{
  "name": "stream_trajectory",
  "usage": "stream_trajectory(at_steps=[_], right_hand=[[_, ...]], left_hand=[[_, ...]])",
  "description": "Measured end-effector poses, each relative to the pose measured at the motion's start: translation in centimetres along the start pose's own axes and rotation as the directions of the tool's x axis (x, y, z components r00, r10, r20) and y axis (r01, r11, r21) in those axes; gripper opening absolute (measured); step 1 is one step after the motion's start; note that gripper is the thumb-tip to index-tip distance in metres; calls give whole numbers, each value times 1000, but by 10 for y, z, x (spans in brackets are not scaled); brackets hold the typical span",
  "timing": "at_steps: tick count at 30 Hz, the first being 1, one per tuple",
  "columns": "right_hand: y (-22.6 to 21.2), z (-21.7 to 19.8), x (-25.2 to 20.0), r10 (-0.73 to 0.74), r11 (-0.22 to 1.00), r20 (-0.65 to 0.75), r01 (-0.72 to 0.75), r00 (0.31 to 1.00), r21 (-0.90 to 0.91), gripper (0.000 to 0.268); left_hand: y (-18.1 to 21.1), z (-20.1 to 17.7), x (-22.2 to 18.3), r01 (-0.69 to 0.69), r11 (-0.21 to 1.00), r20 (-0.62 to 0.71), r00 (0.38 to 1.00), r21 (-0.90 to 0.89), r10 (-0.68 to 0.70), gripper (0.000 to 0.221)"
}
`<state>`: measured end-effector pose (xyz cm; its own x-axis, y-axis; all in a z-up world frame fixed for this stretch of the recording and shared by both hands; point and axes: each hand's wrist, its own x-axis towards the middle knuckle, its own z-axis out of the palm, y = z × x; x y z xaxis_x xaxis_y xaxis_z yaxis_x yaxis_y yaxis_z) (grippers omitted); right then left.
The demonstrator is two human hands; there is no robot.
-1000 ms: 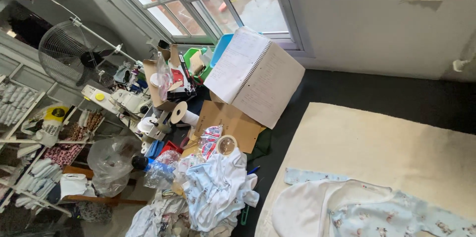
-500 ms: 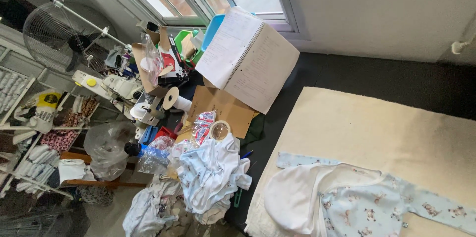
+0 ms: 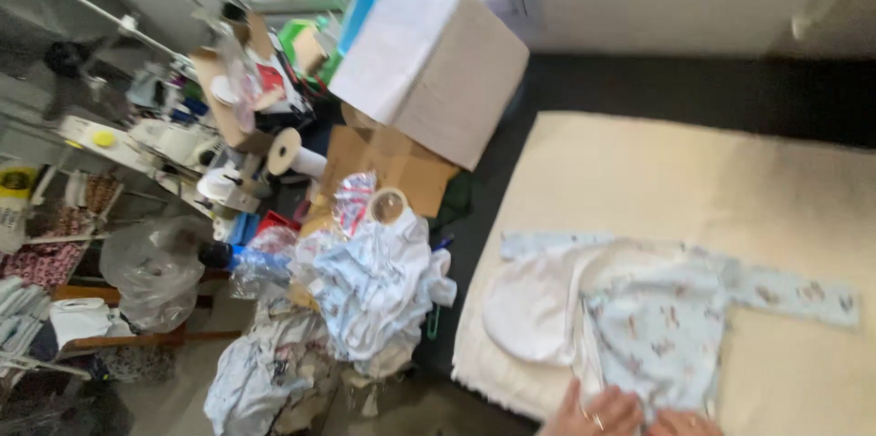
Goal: Ironing and folding a baby onesie on a padded workstation
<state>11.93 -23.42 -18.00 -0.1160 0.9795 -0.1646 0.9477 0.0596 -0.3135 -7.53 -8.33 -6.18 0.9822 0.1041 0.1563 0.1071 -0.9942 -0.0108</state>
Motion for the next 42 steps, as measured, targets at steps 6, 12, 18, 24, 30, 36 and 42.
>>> stream_trajectory(at_steps=[6,12,18,24,30,36,42], right_hand=[[-45,-141,-19,235,966,120,-246,965,83,7],[-67,-176,-17,298,947,-128,-275,946,169,9],[-69,-165,8,301,921,-163,-242,940,305,14],[-60,-168,-7,583,785,-134,-512,802,348,18],[-61,-182,0,679,489,175,-616,713,617,11],[-59,-176,7,710,519,180,-679,681,519,14],[-68,-158,16,750,469,134,-664,647,582,17]], left_hand=[[-27,-71,20,53,934,198,980,-354,20,67],[-24,-65,16,-7,975,34,999,-222,15,52],[-26,-54,28,-179,961,39,981,-211,191,56],[-33,-60,22,105,801,-50,985,-590,-166,24],[-22,-47,33,409,795,60,901,-448,-430,15],[-23,-44,41,473,750,178,878,-462,-444,21],[-8,-47,54,628,552,391,776,-548,-495,16]])
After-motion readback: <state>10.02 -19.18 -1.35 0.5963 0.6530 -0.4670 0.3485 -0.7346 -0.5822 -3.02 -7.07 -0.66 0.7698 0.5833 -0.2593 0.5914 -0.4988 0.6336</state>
